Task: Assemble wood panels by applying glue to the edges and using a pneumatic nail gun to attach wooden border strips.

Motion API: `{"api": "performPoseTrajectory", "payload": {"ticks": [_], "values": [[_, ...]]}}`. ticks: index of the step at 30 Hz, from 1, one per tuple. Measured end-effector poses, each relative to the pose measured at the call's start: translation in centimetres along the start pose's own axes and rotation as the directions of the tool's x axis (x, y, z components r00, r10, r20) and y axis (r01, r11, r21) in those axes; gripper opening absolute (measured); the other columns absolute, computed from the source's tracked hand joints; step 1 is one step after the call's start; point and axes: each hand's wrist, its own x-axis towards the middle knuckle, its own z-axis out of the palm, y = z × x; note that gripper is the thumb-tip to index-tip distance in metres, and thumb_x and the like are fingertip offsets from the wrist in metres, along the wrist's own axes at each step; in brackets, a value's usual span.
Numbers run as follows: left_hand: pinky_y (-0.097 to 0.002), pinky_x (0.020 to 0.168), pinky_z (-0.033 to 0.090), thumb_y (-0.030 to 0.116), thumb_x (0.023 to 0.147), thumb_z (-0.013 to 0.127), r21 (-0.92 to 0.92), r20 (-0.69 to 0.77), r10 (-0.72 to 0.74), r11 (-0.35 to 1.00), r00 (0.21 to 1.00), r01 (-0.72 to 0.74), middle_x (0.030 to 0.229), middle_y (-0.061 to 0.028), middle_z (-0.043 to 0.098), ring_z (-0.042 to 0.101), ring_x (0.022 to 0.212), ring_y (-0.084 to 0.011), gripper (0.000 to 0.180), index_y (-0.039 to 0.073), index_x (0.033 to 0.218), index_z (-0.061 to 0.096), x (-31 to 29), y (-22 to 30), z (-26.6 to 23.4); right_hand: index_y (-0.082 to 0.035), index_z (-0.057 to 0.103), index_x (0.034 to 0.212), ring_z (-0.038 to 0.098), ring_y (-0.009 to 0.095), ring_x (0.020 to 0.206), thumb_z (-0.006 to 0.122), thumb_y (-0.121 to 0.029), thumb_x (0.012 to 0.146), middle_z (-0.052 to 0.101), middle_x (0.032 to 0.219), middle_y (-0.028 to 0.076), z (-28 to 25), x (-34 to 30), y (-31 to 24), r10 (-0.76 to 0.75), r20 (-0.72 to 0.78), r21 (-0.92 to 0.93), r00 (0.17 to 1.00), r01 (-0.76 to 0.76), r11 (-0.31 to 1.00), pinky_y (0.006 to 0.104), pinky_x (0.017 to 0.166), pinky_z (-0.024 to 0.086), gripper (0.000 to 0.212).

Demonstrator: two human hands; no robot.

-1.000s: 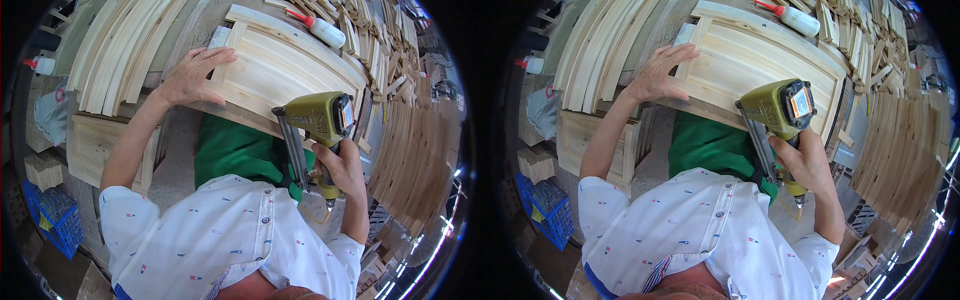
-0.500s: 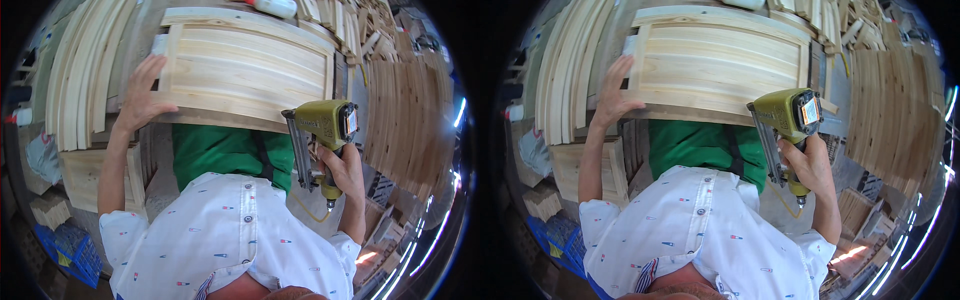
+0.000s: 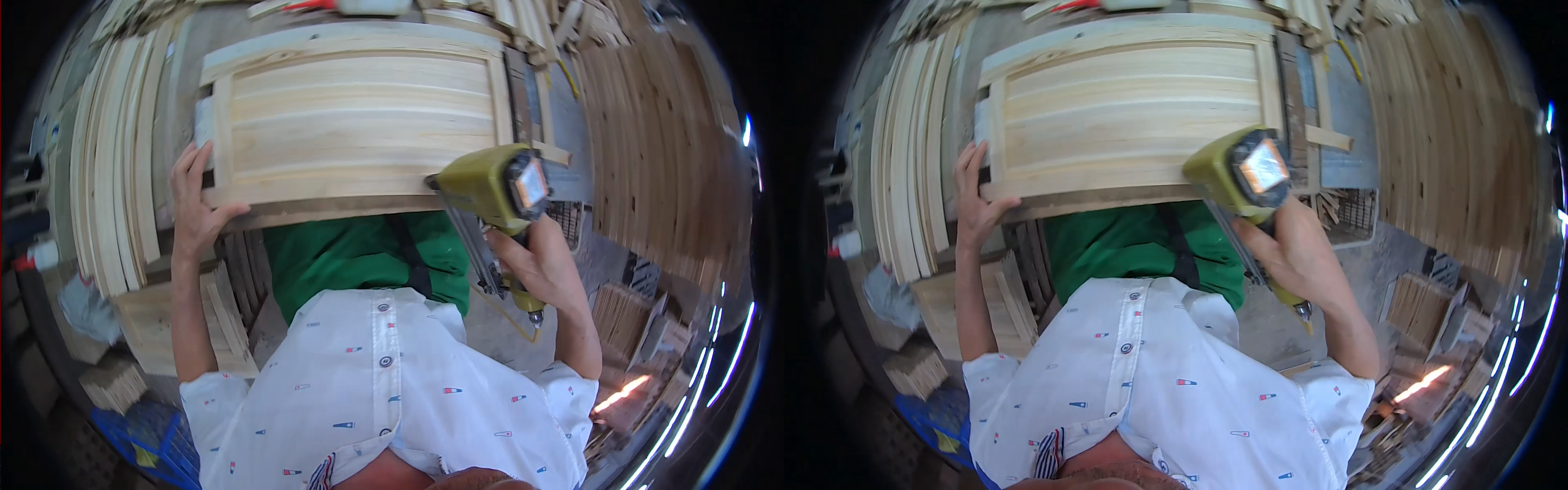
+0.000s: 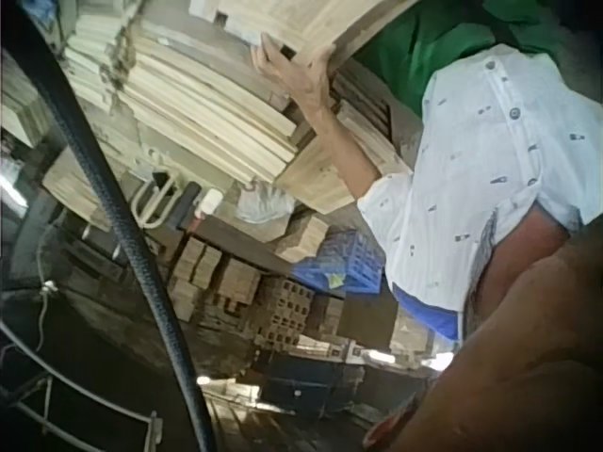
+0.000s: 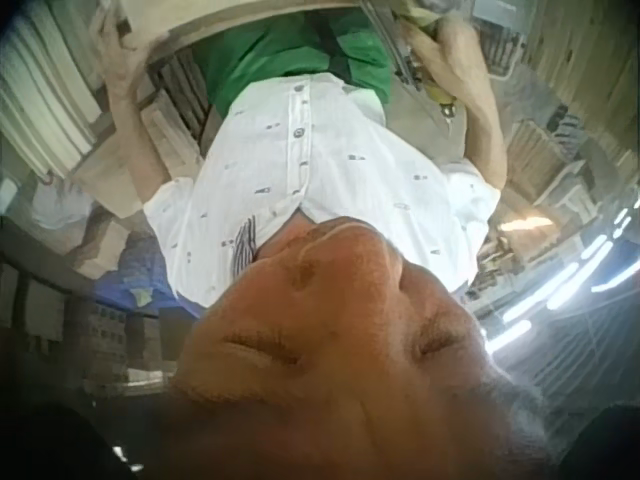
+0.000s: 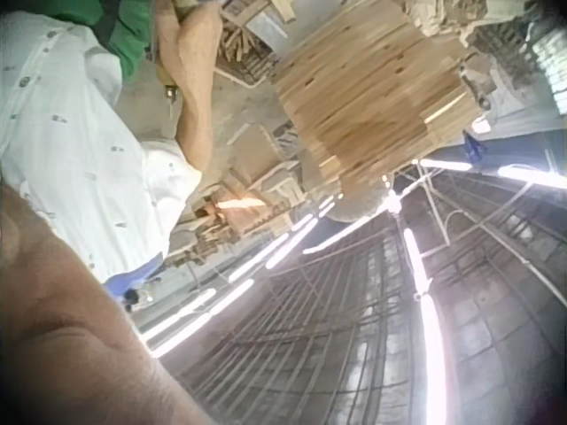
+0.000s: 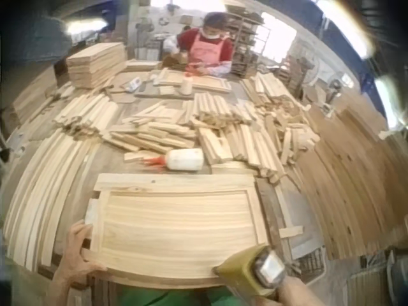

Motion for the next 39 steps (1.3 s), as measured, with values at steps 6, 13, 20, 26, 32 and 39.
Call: {"api": "performPoseTrajectory", "payload": {"ticks": [6,13,20,26,32,39], "values": [[-0.0469,0.111,0.027,0.038,0.065,0.081,0.084,0.037,0.007,0.996,0.999,-0.010,0.139,-0.0149,0.040,0.032,0.134,-0.0345,0.083,0.009,0.136,0.049,-1.5,0.2,0.0,0.005,0.054,0.101,0.064,0.030,0.076,0.065,-0.019,0.083,0.063,0.085,0.020,-0.9,0.5,0.8,-0.088,0.003,0.080,0.996,0.088,0.993,0.0400,0.072,0.050,0.032],[-0.0446,0.105,0.034,0.010,0.077,0.072,0.109,0.048,0.124,0.986,0.991,-0.129,0.127,-0.0128,0.055,0.045,0.126,-0.0339,0.041,0.004,0.116,0.062,-0.8,8.4,1.7,0.003,0.056,0.102,0.057,0.009,0.060,0.067,-0.018,0.084,0.059,0.074,0.003,-6.8,0.7,4.0,0.147,-0.336,0.232,0.930,-0.069,0.970,0.0276,0.055,0.048,0.030],[-0.0442,0.098,0.040,0.007,0.074,0.072,-0.036,-0.026,0.217,0.975,0.976,-0.218,0.116,-0.0114,0.061,0.054,0.116,-0.0315,0.037,0.003,0.110,0.064,1.0,11.9,7.1,0.008,0.046,0.116,0.062,0.044,0.090,0.059,-0.016,0.084,0.062,0.095,0.031,-11.4,9.6,11.1,-0.212,-0.540,-0.608,0.814,-0.204,0.768,0.0495,0.074,0.050,0.042],[-0.0433,0.099,0.040,0.006,0.071,0.073,-0.067,-0.060,0.234,0.969,0.970,-0.238,0.110,-0.0097,0.060,0.054,0.115,-0.0293,0.038,0.003,0.108,0.065,1.1,12.6,8.1,0.008,0.038,0.131,0.062,0.043,0.091,0.064,-0.013,0.084,0.057,0.106,0.028,-8.3,12.4,13.2,-0.134,-0.585,-0.626,0.800,-0.341,0.702,0.0476,0.074,0.053,0.057],[-0.0439,0.096,0.042,0.007,0.067,0.074,-0.032,-0.100,0.196,0.979,0.976,-0.200,0.104,-0.0089,0.060,0.056,0.111,-0.0296,0.036,0.006,0.102,0.065,0.3,12.2,7.5,0.006,0.050,0.123,0.052,0.041,0.109,0.063,-0.014,0.088,0.055,0.115,0.025,-5.9,12.2,11.8,-0.500,-0.549,-0.698,0.670,-0.038,0.715,0.0434,0.094,0.042,0.043],[-0.0419,0.092,0.045,0.009,0.072,0.072,-0.023,-0.268,0.122,0.991,0.956,-0.133,0.105,-0.0084,0.060,0.055,0.110,-0.0290,0.030,0.005,0.101,0.065,-0.2,13.9,8.9,0.005,0.051,0.124,0.054,0.040,0.105,0.059,-0.019,0.092,0.056,0.114,0.024,-1.5,12.7,11.4,-0.389,-0.371,-0.603,0.843,0.100,0.792,0.0441,0.088,0.044,0.041]]}}
